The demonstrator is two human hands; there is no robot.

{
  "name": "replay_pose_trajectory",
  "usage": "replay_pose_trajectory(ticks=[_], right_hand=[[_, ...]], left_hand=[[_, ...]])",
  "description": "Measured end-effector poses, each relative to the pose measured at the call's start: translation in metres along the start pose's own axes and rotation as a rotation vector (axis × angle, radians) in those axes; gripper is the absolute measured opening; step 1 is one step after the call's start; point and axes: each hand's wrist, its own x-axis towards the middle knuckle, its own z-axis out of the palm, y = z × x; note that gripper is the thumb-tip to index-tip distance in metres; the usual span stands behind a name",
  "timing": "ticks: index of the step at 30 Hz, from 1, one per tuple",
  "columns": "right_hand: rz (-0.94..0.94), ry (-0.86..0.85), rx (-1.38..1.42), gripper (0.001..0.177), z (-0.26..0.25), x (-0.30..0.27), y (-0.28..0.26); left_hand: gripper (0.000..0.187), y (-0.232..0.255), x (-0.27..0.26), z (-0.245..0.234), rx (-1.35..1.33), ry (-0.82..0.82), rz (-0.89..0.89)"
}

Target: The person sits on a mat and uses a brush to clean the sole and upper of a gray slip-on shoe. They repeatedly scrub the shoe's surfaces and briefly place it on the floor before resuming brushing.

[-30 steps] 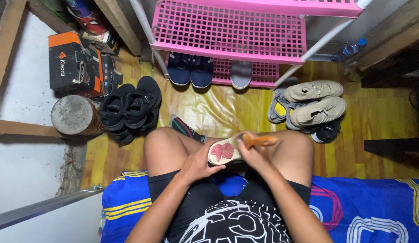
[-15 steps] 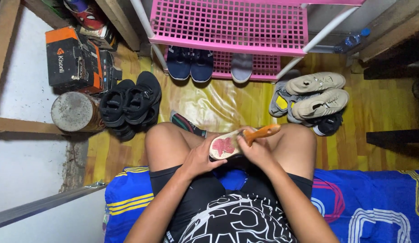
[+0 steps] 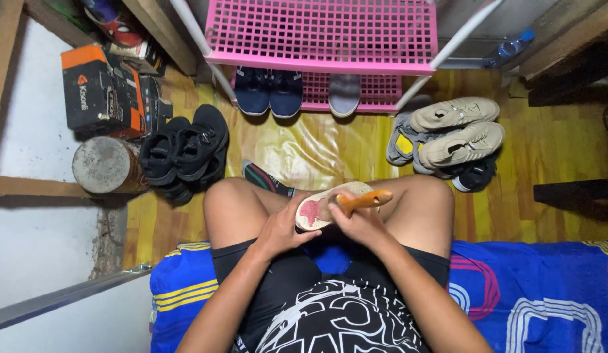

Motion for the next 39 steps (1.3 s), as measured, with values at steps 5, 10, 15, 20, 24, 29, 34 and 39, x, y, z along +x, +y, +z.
replay_pose_trajectory(ticks=[5, 10, 15, 20, 24, 29, 34, 39], right_hand=[[0.028, 0.227, -0.203, 0.016, -0.013, 0.012, 0.047], [-0.07, 0.23, -0.2, 0.016, 0.012, -0.008, 0.057], [-0.102, 0.218, -0.109, 0.018, 0.012, -0.01, 0.004], [0.224, 0.207, -0.263, 0.031, 0.009, 0.019, 0.065], [0.543, 0.061, -0.273, 0.052, -0.005, 0.018, 0.06], [0.23, 0.106, -0.085, 0.027, 0.001, -0.012, -0.01], [0.048, 0.115, 0.171, 0.02, 0.015, 0.012, 0.001], [0.499, 0.054, -0.343, 0.056, -0.009, 0.023, 0.029]], left_hand=[[0.091, -0.009, -0.001, 0.004, 0.015, -0.018, -0.042], [0.09, -0.009, 0.007, 0.002, -0.034, -0.041, -0.078], [0.09, -0.002, 0.025, -0.006, 0.015, -0.01, -0.017], [0.09, -0.017, 0.035, -0.005, 0.044, -0.024, -0.112], [0.088, -0.012, 0.029, -0.009, 0.025, -0.053, -0.214], [0.089, -0.003, 0.023, -0.011, 0.046, -0.046, -0.175], [0.089, -0.009, 0.017, -0.008, 0.055, -0.04, -0.123], [0.085, -0.01, 0.014, -0.011, -0.095, -0.018, -0.106]])
